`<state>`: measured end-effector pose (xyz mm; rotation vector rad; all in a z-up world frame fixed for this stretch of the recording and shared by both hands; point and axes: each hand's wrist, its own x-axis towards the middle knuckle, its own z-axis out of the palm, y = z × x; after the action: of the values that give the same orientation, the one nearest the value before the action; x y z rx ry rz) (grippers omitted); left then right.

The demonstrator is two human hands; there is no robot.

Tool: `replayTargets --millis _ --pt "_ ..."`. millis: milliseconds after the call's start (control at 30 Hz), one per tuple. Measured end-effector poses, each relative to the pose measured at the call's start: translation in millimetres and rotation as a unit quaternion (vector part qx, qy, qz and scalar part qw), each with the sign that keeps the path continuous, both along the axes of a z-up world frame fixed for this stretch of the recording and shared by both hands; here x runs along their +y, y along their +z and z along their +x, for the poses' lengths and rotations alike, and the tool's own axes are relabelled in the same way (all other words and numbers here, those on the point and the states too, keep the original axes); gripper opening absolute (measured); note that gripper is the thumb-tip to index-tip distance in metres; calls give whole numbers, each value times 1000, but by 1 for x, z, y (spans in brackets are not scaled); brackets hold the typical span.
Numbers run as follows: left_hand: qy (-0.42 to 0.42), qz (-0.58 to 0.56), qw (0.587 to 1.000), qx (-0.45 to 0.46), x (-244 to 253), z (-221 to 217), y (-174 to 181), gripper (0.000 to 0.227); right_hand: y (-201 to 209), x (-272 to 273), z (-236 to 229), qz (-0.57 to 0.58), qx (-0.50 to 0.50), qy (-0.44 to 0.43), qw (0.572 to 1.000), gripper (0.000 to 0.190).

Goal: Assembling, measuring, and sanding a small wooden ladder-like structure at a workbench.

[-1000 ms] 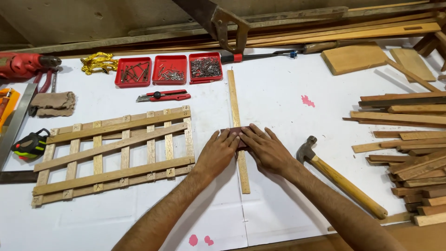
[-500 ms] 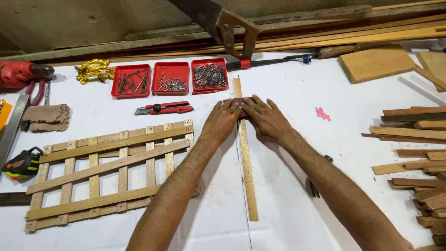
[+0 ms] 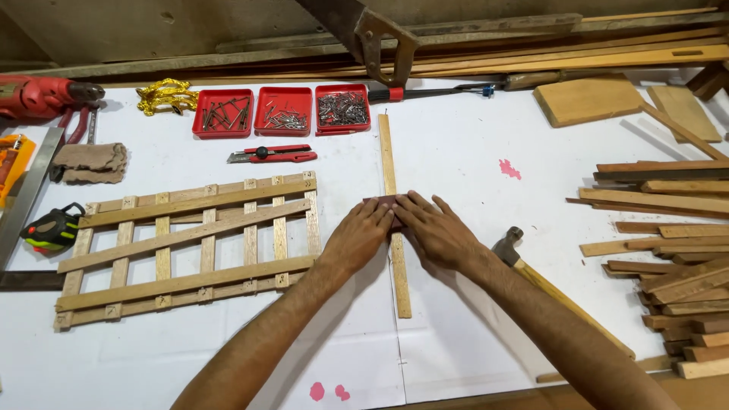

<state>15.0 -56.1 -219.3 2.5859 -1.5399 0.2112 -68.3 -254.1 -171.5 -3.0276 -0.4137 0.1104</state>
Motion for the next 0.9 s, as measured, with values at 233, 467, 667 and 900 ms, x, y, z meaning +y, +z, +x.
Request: replayTargets --millis 233,467,667,900 --pt "-33 63 997 -20 29 -78 21 50 11 23 -70 -15 29 7 999 57" --pt "-10 71 997 -26 12 -42 22 52 11 15 -34 -26 37 -12 999 55" --pt "22 18 1000 -9 -16 38 10 48 -3 -7 44 -1 19 -36 999 54" --pt "69 -55 996 13 -43 101 -3 44 -13 -24 116 1 -5 -62 998 53"
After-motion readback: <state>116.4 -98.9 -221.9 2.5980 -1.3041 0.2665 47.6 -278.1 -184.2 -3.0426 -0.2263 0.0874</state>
